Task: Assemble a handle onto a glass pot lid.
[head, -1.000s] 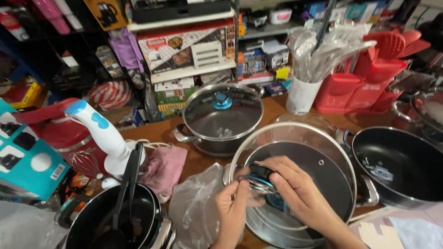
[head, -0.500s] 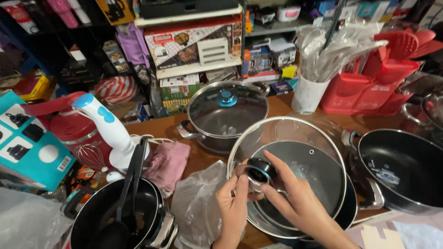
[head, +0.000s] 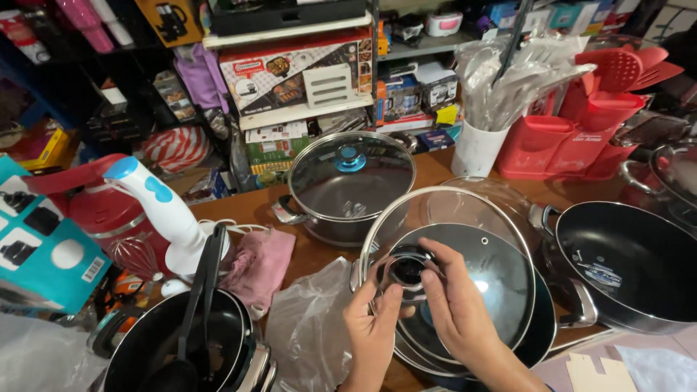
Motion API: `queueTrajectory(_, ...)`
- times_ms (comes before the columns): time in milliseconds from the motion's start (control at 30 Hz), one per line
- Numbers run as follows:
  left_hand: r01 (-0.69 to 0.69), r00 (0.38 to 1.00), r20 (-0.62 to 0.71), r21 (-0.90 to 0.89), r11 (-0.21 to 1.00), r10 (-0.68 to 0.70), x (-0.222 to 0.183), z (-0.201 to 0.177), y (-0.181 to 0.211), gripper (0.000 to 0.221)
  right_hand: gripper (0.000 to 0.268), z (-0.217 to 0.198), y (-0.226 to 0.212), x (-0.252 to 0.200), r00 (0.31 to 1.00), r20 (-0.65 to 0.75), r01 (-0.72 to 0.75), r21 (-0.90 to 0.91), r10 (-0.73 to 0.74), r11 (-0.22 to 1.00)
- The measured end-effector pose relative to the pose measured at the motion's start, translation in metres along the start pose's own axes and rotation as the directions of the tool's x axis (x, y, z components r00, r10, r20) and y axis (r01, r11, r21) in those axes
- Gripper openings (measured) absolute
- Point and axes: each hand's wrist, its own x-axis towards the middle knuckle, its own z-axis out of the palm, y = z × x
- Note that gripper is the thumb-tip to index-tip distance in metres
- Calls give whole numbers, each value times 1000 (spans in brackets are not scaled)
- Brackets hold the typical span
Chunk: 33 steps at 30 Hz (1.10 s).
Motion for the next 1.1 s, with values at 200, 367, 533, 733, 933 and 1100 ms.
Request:
queueTrajectory(200, 36, 999, -5, -83, 996, -37, -2, 2, -4, 52, 39, -1, -2, 3, 986, -103, 126, -42, -130, 991)
queueTrajectory(367, -77, 993, 68, -188, 979, 91, -1, 5, -5, 58, 37, 0, -7, 3, 972, -160, 155, -110, -171, 982)
queueTrajectory(533, -135, 988, 55, -151, 979, 145, -2, 4, -12, 58, 21, 8, 7, -4, 973, -229, 21, 58, -8, 998)
queueTrajectory(733, -139, 990, 11, -170, 976, 143, -2, 3, -9, 57, 19, 3, -7, -1, 975, -211, -48, 70, 62, 996)
queueTrajectory(933, -247, 969, -3, -3, 969, 247, 0, 3, -6, 57, 25, -2, -4, -2, 972, -188, -152, -57, 139, 987)
queueTrajectory(1100, -180, 983, -28, -20, 984, 179, -3, 8, -4, 52, 22, -9, -7, -2, 968, -192, -176, -61, 162, 982)
